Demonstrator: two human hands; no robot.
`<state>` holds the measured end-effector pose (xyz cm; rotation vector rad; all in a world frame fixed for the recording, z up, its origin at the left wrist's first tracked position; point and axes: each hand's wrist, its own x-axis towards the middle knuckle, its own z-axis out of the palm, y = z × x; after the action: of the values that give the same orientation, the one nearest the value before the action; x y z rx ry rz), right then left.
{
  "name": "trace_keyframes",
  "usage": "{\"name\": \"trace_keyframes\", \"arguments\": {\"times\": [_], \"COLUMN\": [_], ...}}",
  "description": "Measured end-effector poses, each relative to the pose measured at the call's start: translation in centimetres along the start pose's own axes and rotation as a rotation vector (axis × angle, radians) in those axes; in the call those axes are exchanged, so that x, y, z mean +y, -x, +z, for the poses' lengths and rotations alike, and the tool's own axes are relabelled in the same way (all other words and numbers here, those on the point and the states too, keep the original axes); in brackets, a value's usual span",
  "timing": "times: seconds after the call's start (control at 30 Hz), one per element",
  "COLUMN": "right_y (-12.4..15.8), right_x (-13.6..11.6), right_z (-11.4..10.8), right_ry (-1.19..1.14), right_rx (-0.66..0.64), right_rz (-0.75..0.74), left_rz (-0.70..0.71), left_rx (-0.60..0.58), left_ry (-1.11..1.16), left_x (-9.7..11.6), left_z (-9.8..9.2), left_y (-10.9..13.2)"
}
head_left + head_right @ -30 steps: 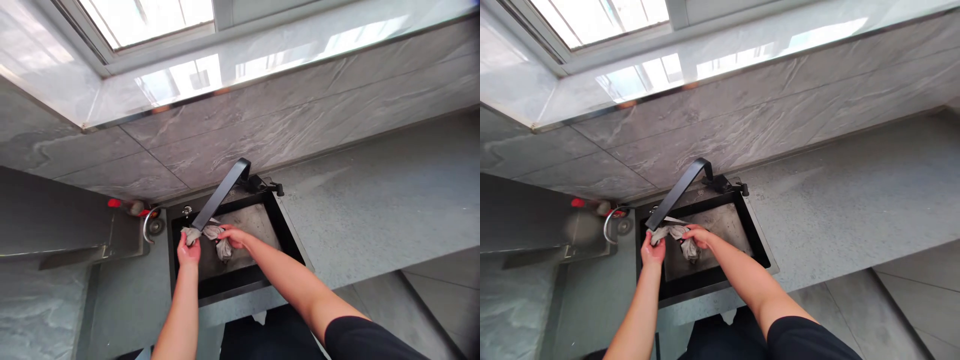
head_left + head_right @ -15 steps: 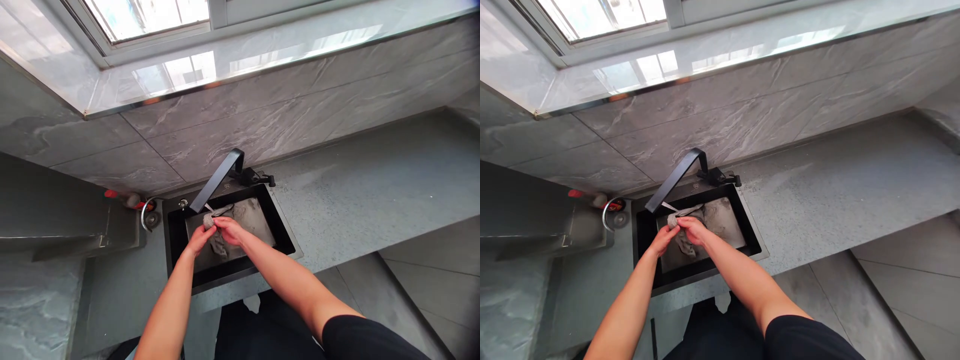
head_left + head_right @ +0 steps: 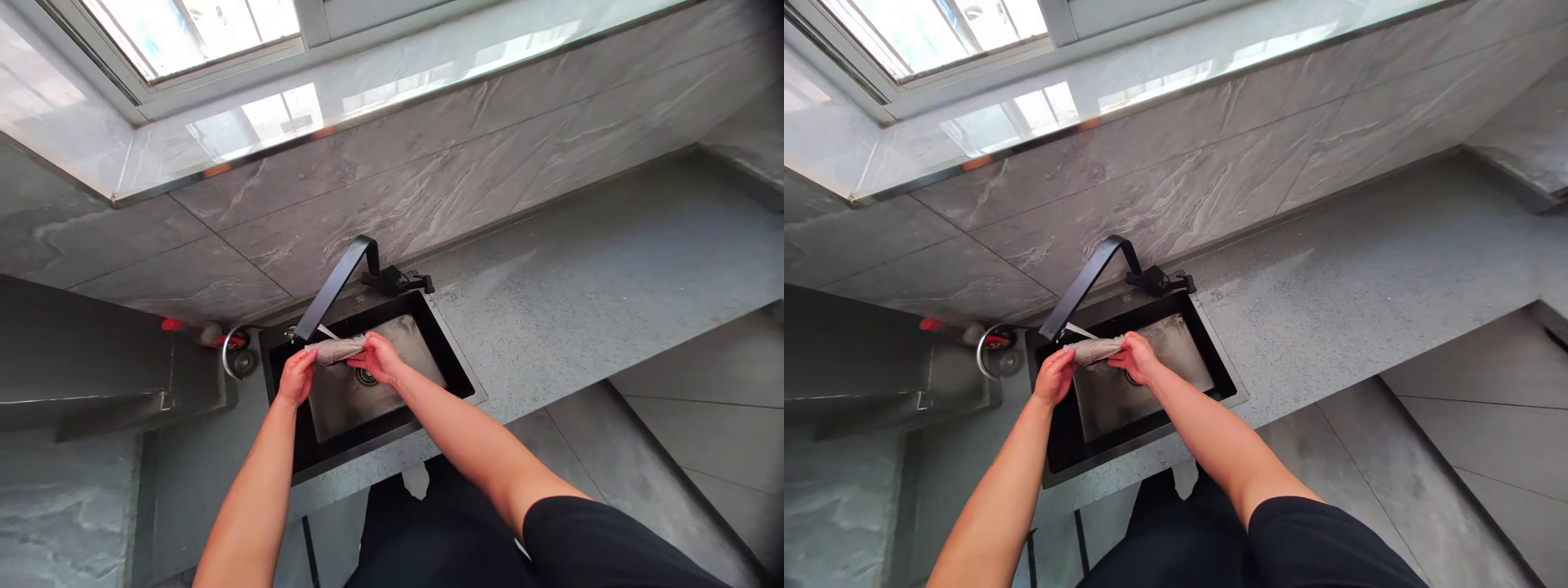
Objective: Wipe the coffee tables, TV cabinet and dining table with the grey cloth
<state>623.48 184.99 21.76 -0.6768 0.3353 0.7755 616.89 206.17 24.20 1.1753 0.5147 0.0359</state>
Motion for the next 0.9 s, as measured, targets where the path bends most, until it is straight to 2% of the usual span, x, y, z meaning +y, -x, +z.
{"name": "trace_keyframes", "arguments": {"times": [0.07, 0.23, 0.3, 0.4, 0.47, 0.57, 0.67, 0.73, 0.8, 0.83, 0.9], "right_y": [0.3, 1.1, 1.5, 1.8, 1.8, 1.4, 0.3, -0.8, -1.9, -2.4, -3.0], "right_x": [-0.3, -1.4, -1.3, 0.2, 1.8, 3.3, 3.1, 2.5, 2.2, 2.3, 2.8], "right_z": [-0.2, -1.2, -1.3, -0.4, 0.6, 1.6, 1.1, -0.3, -2.1, -3.3, -5.6], "right_ry": [-0.052, -0.146, -0.124, -0.054, 0.005, 0.196, 0.384, 0.412, 0.388, 0.365, 0.314], "right_rx": [-0.012, 0.07, 0.037, -0.072, -0.13, -0.262, -0.381, -0.261, -0.033, 0.073, 0.21], "right_rz": [-0.04, -0.147, -0.125, -0.085, -0.081, -0.12, -0.149, -0.134, -0.13, -0.136, -0.154], "left_rz": [0.023, 0.12, 0.052, -0.114, -0.164, -0.09, 0.033, 0.028, 0.0, -0.002, 0.007], "left_rx": [0.041, 0.206, 0.144, -0.155, -0.259, -0.17, -0.103, -0.155, -0.206, -0.192, -0.093], "left_ry": [0.02, 0.126, 0.087, -0.173, -0.402, -0.646, -0.785, -0.864, -0.914, -0.911, -0.793], "left_x": [0.2, 1.6, 2.3, 2.7, 2.3, 1.4, 0.6, 0.2, -0.1, -0.2, -0.1], "left_z": [-0.7, -2.3, -2.3, -0.9, 0.5, 2.3, 3.1, 3.5, 3.9, 4.1, 4.4], "left_y": [-0.2, -0.9, -0.7, 0.1, 0.4, 0.4, 0.1, -0.1, 0.0, 0.1, 0.3]}}
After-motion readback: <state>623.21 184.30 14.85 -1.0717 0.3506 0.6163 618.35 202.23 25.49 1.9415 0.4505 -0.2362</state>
